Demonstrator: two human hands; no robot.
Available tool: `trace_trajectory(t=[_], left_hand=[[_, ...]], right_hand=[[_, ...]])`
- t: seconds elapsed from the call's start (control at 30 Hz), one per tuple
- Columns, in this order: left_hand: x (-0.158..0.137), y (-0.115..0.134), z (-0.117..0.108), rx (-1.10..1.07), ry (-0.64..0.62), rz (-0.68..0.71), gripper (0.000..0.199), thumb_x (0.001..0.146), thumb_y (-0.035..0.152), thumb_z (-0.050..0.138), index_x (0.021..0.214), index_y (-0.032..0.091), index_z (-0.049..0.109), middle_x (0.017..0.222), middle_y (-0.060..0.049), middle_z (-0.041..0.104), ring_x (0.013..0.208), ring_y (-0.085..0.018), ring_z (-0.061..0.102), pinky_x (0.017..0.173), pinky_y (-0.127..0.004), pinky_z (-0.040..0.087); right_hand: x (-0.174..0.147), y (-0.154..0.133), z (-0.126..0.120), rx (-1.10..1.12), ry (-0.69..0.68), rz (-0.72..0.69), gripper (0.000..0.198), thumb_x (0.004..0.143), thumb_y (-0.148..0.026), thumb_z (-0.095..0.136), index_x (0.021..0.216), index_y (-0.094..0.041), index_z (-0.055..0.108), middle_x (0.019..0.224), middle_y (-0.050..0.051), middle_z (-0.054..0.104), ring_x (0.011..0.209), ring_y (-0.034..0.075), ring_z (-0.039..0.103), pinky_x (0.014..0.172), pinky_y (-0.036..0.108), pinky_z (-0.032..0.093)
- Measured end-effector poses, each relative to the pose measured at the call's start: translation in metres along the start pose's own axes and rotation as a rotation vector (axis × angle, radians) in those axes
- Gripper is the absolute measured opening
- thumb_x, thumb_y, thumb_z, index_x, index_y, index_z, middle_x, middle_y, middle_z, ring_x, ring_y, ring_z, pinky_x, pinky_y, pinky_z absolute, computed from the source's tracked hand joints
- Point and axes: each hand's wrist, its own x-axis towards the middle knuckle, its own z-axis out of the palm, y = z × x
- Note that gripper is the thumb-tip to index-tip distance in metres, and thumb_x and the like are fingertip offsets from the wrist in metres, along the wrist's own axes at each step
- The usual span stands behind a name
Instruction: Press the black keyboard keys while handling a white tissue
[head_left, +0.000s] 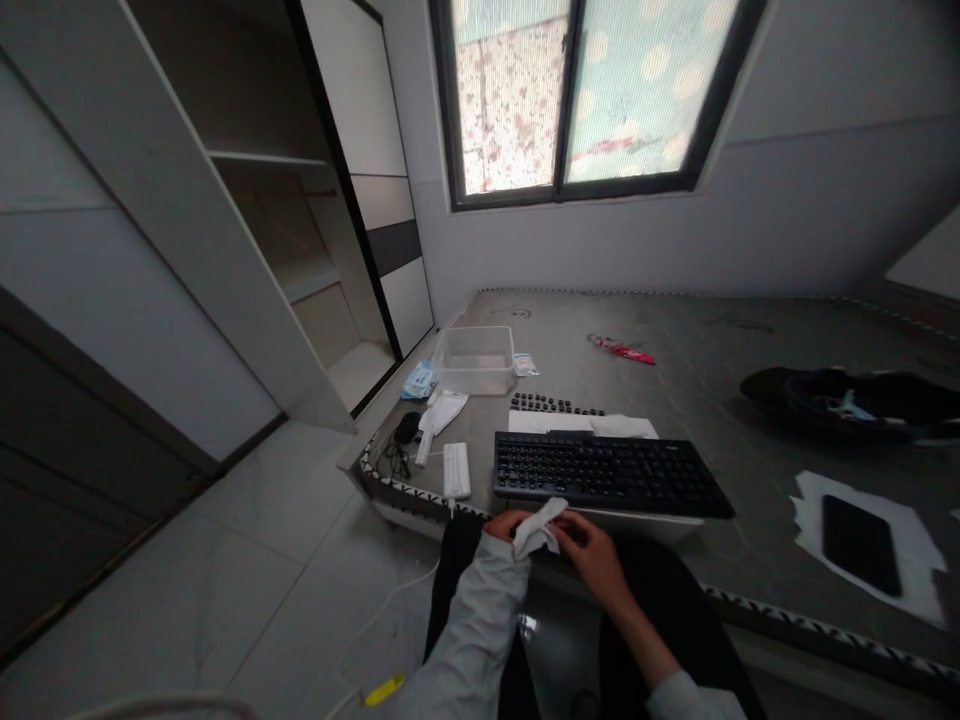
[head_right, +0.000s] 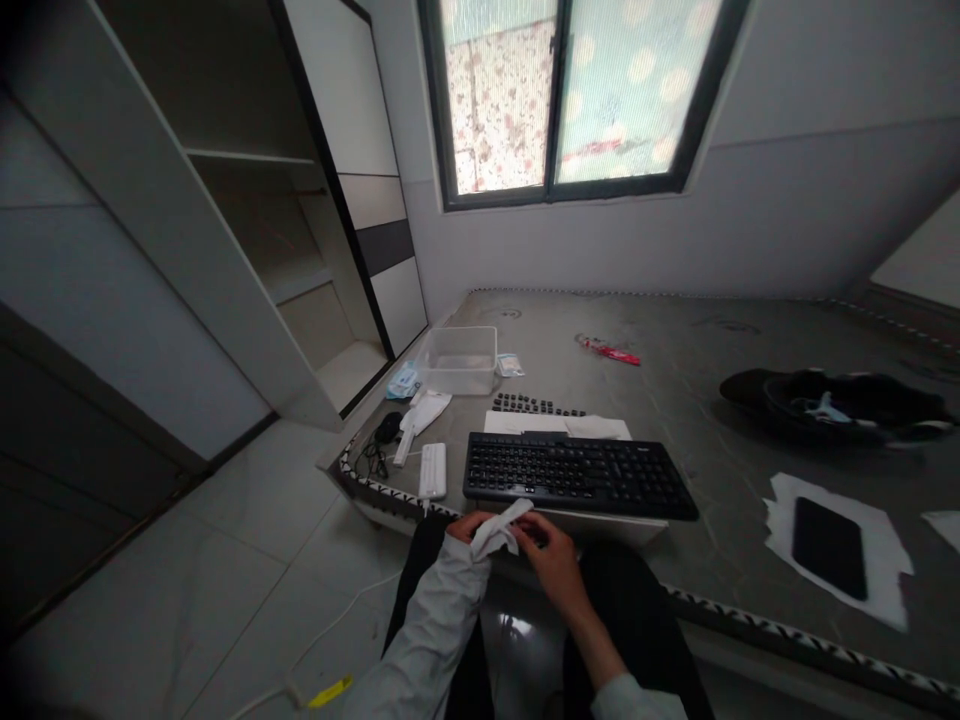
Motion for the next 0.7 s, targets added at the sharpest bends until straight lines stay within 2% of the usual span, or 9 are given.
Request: trace_trajectory(t=[0.17,0.27,0.4,0.47,0.6,0.7], left_hand=[[0.002,0.004,-0.002,-0.029,-0.014,0.001,0.033,0.07,0.041,0.075,0.093,0.018,0.078,0.09,-0.011,0.079,0.082,-0.027,0.071,0.075,-0.035,0.054],[0.003,0.008,-0.003,-0.061,-0.034,0.025,0.03,0.072,0.038,0.074,0.096,0.021,0.078,0.096,-0.01,0.079,0.088,-0.027,0.071,0.081,-0.035,0.053],[0.006,0.007,-0.004,-0.16,-0.115,-0.001,0.04,0.07,0.036,0.076,0.107,0.021,0.075,0.111,-0.01,0.076,0.101,-0.028,0.069,0.093,-0.038,0.05],[0.009,0.005,-0.004,-0.257,-0.133,-0.054,0.041,0.066,0.035,0.079,0.104,0.021,0.076,0.111,-0.01,0.076,0.104,-0.029,0.068,0.095,-0.039,0.049],[0.015,-0.001,0.002,-0.512,-0.103,-0.247,0.046,0.053,0.04,0.087,0.092,0.018,0.079,0.106,-0.012,0.077,0.102,-0.032,0.068,0.096,-0.043,0.05],[0.02,-0.009,0.01,-0.609,-0.117,-0.316,0.054,0.053,0.052,0.084,0.092,0.014,0.078,0.103,-0.014,0.077,0.099,-0.033,0.069,0.095,-0.046,0.05]], right_hand=[[0.001,-0.001,0.003,0.115,-0.029,0.029,0.037,0.072,-0.048,0.073,0.094,-0.018,0.069,0.087,0.007,0.076,0.081,0.024,0.071,0.072,0.034,0.056],[0.001,-0.002,0.003,0.154,-0.016,0.036,0.037,0.07,-0.047,0.075,0.092,-0.018,0.068,0.081,0.006,0.074,0.076,0.023,0.07,0.07,0.033,0.056],[0.002,-0.004,0.001,0.168,0.004,0.033,0.038,0.066,-0.046,0.078,0.09,-0.018,0.067,0.079,0.005,0.073,0.074,0.022,0.069,0.069,0.032,0.054],[0.002,-0.004,0.0,0.165,0.01,0.045,0.039,0.066,-0.047,0.079,0.09,-0.018,0.066,0.078,0.004,0.073,0.074,0.021,0.068,0.07,0.032,0.054],[0.002,-0.001,-0.001,0.163,0.026,0.024,0.04,0.065,-0.049,0.079,0.086,-0.019,0.062,0.078,0.003,0.071,0.073,0.02,0.067,0.068,0.03,0.053],[0.002,0.0,-0.002,0.131,0.072,-0.022,0.038,0.065,-0.049,0.079,0.079,-0.021,0.058,0.073,0.001,0.07,0.07,0.018,0.066,0.066,0.029,0.052]])
